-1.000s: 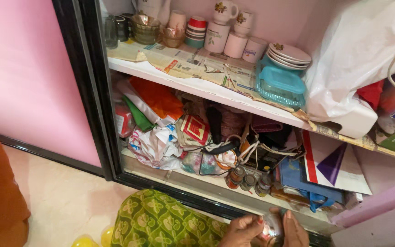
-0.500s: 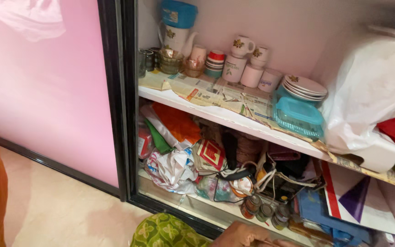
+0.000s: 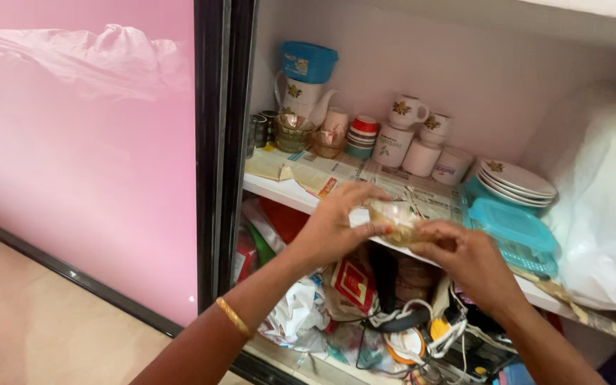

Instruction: The person sits on the floor and wipes several small glass bowls and jars with a cloth, then places them on a shelf inside an open cabinet. The person handles each item one at a time, wiping the exterior and interior surfaces before stacking them.

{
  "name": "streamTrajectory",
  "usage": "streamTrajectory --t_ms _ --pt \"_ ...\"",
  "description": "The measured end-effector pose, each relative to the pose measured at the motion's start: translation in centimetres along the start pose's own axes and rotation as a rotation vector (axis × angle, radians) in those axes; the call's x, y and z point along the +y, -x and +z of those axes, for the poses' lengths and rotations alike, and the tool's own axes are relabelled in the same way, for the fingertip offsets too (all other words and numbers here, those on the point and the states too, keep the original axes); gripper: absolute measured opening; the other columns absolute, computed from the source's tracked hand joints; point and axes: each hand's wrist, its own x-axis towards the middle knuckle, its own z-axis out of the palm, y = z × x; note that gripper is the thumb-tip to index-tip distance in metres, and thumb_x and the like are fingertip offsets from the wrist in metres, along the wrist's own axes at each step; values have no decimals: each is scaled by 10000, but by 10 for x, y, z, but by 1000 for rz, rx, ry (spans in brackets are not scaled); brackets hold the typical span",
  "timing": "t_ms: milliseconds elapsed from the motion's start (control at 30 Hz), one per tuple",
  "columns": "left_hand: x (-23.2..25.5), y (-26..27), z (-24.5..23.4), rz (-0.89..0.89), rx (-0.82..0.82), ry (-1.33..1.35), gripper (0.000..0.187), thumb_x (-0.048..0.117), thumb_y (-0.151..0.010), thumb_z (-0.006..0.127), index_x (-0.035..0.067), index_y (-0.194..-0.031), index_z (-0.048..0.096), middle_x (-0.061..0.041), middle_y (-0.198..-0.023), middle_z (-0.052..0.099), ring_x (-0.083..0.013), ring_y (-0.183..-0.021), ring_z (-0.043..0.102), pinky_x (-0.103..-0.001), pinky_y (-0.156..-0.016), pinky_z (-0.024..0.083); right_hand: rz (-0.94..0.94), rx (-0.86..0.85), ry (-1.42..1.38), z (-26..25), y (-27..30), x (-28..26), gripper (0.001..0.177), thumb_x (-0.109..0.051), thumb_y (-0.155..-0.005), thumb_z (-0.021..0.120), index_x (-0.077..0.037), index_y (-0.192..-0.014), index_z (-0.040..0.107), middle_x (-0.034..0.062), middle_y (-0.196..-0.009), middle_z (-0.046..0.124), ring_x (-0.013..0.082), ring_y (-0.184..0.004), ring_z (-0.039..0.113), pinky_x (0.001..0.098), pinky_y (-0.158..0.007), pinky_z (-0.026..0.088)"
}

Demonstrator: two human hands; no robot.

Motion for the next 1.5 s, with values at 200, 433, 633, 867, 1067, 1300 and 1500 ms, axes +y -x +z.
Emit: streamTrajectory --t_ms 200,433,633,867,1067,1300,1500 --pt "-128 -44 -35 -317 124 -60 382 260 -930 734 81 -1262 676 -135 -1313 696 -279 -1212 679 -389 -1024 522 -185 99 75 18 -131 -8 356 -325 -924 707 -34 -1130 722 37 -1007 744 101 -910 660 317 -807 511" --pt "-217 -54 -45 -660 45 -275 467 151 -902 686 59 -1352 601 -156 -1418 601 -307 -1324 550 -380 -1104 420 -130 153 132 62 -240 15 389 -362 -978 686 -12 -1146 696 202 -967 750 305 -876 701 418 -786 524" --pt "-229 -54 -37 -575 -99 -510 596 104 -867 683 32 -1432 506 -195 -1477 523 -365 -1377 474 -439 -1133 401 -264 212 184 101 -292 35 378 -353 -946 701 -45 -1164 719 215 -1037 743 350 -949 725 436 -833 539" --pt "-216 -74 -31 -700 -239 -672 656 126 -842 711 74 -1445 457 -126 -1513 475 -323 -1417 426 -461 -1136 387 -251 206 289 127 -329 43 347 -370 -968 695 -68 -1135 732 198 -1064 740 392 -1002 698 489 -861 520" --pt "-231 -72 -33 -624 -229 -696 709 108 -831 696 62 -1485 429 -116 -1540 455 -305 -1418 431 -451 -1126 393 -197 198 210 142 -340 48 286 -311 -923 711 -98 -1110 749 179 -1083 737 361 -994 710 480 -845 536" --pt "-242 -74 -32 -637 -290 -739 768 109 -829 673 60 -1532 368 -105 -1614 357 -293 -1451 373 -442 -1146 356 -231 191 332 159 -351 57 239 -194 -929 701 -80 -1136 738 205 -1095 725 390 -979 697 479 -839 540" --pt "-233 -75 -36 -639 -293 -734 766 115 -818 670 55 -1522 375 -102 -1606 364 -293 -1456 366 -448 -1149 349 -246 175 346 163 -353 61 273 -186 -885 705 -18 -1100 690 234 -1050 712 409 -972 685 488 -815 537"
